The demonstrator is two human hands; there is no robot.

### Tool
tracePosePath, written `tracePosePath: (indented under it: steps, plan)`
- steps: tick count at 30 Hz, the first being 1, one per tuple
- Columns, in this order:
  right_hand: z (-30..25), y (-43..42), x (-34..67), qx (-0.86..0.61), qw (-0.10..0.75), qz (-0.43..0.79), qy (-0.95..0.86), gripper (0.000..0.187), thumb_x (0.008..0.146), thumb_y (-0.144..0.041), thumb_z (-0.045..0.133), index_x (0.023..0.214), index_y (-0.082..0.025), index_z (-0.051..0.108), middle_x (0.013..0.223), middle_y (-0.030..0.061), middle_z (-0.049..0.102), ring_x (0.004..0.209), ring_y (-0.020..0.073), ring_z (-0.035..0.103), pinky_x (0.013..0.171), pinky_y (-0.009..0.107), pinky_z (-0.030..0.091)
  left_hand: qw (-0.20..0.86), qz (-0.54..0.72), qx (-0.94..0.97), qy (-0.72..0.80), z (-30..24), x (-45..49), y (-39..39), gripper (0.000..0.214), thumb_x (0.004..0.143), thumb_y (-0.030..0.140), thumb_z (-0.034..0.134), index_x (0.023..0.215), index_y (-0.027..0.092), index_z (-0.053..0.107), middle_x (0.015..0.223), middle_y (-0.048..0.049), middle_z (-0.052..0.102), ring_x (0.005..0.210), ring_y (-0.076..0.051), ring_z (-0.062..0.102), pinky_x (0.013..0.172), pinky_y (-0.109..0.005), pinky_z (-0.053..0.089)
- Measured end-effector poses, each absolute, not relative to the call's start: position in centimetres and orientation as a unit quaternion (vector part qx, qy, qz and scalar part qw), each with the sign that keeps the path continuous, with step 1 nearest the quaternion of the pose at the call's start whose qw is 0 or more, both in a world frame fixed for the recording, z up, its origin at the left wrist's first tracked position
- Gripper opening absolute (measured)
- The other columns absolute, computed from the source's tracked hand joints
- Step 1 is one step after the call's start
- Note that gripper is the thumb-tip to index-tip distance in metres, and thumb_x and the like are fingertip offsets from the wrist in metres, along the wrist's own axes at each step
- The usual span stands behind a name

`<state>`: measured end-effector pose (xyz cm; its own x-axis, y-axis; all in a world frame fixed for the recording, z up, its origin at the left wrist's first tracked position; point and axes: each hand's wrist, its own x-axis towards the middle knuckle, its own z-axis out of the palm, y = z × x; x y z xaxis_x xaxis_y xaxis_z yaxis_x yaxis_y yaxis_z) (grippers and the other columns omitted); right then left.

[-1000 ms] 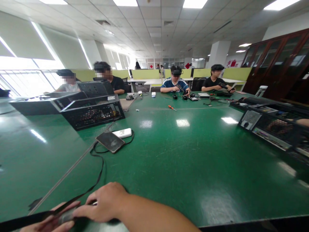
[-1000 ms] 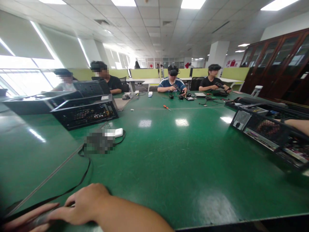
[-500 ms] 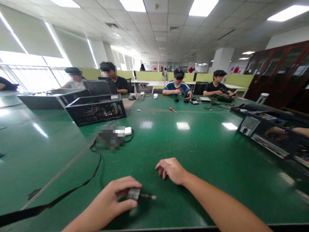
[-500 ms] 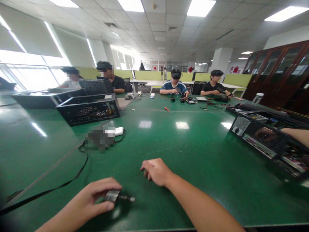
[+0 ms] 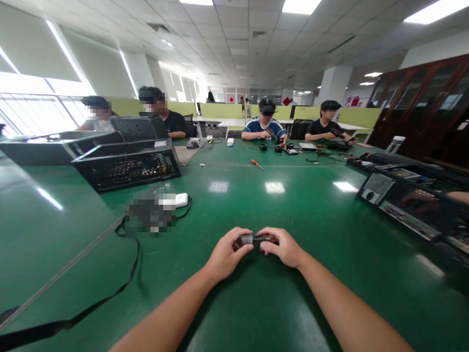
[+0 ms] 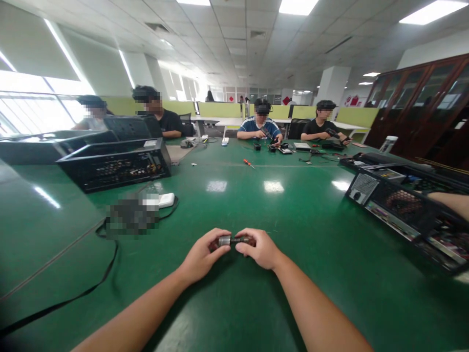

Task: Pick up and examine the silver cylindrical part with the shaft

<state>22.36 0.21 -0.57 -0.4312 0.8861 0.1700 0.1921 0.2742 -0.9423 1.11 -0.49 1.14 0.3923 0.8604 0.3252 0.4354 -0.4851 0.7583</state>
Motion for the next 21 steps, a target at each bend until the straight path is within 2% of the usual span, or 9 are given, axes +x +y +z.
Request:
tracePosePath:
  steps: [7,13,18,21]
  plan:
    - [0.06,-0.08,22.17,-0.396,0.345,0.439,-0.729,0.022,0.082,-0.032,0.061,0.095,-0.015,0.067,0.067,0.0017,0.063,0.060,0.0139,0.058,0.061,0.024,0.044,0.307,0.353,0.785,0.408,1.26,0.47,-0.53,0.027,0.084,0.028,0.063,0.111,0.022,0.061,0.099,-0.0045,0.063,0.087,-0.020,0.059,0.076,-0.030,0.047]
    - [0.12,-0.09,21.96,-0.396,0.355,0.419,-0.736,0.015,0.080,-0.028,0.061,0.089,-0.017,0.067,0.067,0.0006,0.063,0.059,0.0129,0.057,0.058,0.023,0.043,0.313,0.340,0.794,0.394,1.15,0.65,-0.34,0.025,0.085,0.027,0.063,0.110,0.023,0.061,0.099,-0.0032,0.062,0.089,-0.020,0.059,0.079,-0.030,0.046]
    - [0.01,-0.21,21.67,-0.393,0.348,0.432,-0.733,0.016,0.084,-0.029,0.058,0.085,-0.016,0.067,0.068,0.0014,0.064,0.058,0.0118,0.058,0.061,0.023,0.044,0.310,0.342,0.797,0.390,1.06,0.63,-0.37,0.025,0.085,0.027,0.064,0.109,0.023,0.061,0.098,-0.0028,0.062,0.090,-0.019,0.059,0.080,-0.030,0.045]
    - [-0.19,-0.05,21.64,-0.393,0.340,0.438,-0.733,0.018,0.086,-0.030,0.057,0.086,-0.015,0.067,0.069,0.0016,0.065,0.057,0.0115,0.057,0.059,0.023,0.044,0.308,0.341,0.793,0.400,0.99,0.65,-0.31,0.025,0.084,0.028,0.064,0.109,0.023,0.061,0.096,-0.0021,0.062,0.084,-0.018,0.059,0.073,-0.028,0.045]
